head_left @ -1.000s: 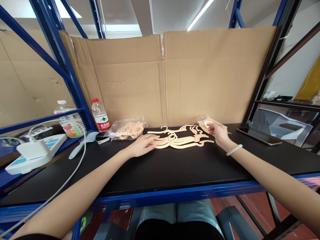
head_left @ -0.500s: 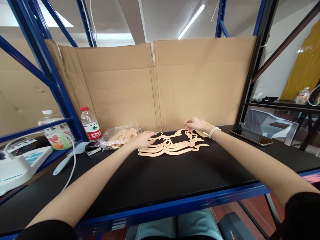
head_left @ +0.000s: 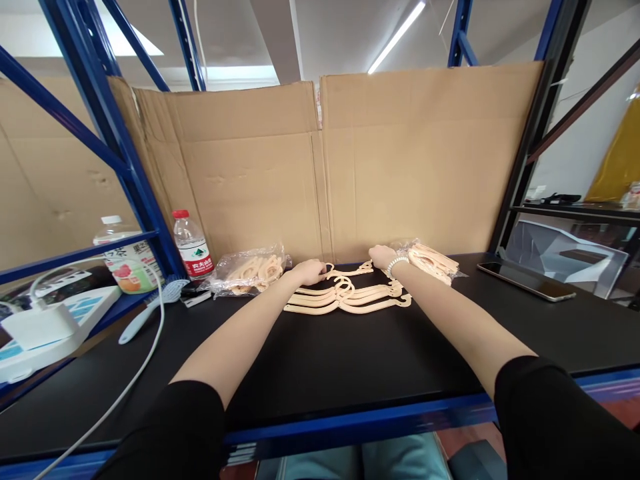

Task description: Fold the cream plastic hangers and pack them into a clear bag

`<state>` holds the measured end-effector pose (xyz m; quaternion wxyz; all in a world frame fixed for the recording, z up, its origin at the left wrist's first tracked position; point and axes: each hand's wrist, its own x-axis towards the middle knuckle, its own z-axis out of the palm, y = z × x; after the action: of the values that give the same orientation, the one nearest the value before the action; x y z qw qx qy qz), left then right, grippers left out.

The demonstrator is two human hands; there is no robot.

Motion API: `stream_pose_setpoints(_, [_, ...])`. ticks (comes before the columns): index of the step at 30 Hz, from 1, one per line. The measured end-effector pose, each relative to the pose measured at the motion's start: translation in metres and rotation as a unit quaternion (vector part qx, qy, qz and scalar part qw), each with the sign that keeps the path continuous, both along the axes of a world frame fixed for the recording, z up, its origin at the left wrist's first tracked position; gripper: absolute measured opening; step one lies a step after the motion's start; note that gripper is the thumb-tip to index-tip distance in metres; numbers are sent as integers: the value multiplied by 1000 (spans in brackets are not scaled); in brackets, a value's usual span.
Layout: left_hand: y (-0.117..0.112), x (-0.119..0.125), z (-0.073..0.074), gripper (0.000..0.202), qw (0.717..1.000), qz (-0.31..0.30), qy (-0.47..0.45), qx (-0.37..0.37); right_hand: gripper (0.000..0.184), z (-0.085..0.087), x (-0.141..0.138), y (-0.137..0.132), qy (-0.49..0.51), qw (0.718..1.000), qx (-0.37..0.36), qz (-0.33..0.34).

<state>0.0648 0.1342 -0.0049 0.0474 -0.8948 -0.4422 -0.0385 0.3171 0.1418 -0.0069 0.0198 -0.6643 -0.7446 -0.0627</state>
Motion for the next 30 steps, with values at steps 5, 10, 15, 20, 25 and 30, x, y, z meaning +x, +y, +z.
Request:
stream_pose_setpoints(5, [-1,1,-1,13,1000,7,-24,5,27,-3,-1,-1,20,999,36,-1])
stream_pose_setpoints(10, [-7,2,-1,14,998,25,-59,18,18,5,-2,-6,100,988,117,-4])
stream_pose_setpoints(15, [-13,4,8,8,993,56,-93,40,32,33,-3,-16,215,946,242,-12])
stream_pose_setpoints(20, [-31,6,27,9,984,61,-146,76,29,60,4,-46,369,862,348,15])
stream_pose_setpoints(25, [-71,4,34,8,973,24,-203,103,33,56,12,-104,628,725,251,128])
stream_pose_setpoints(30, [-118,-1,22,5,947,-71,-309,55,33,40,19,-157,689,682,162,183])
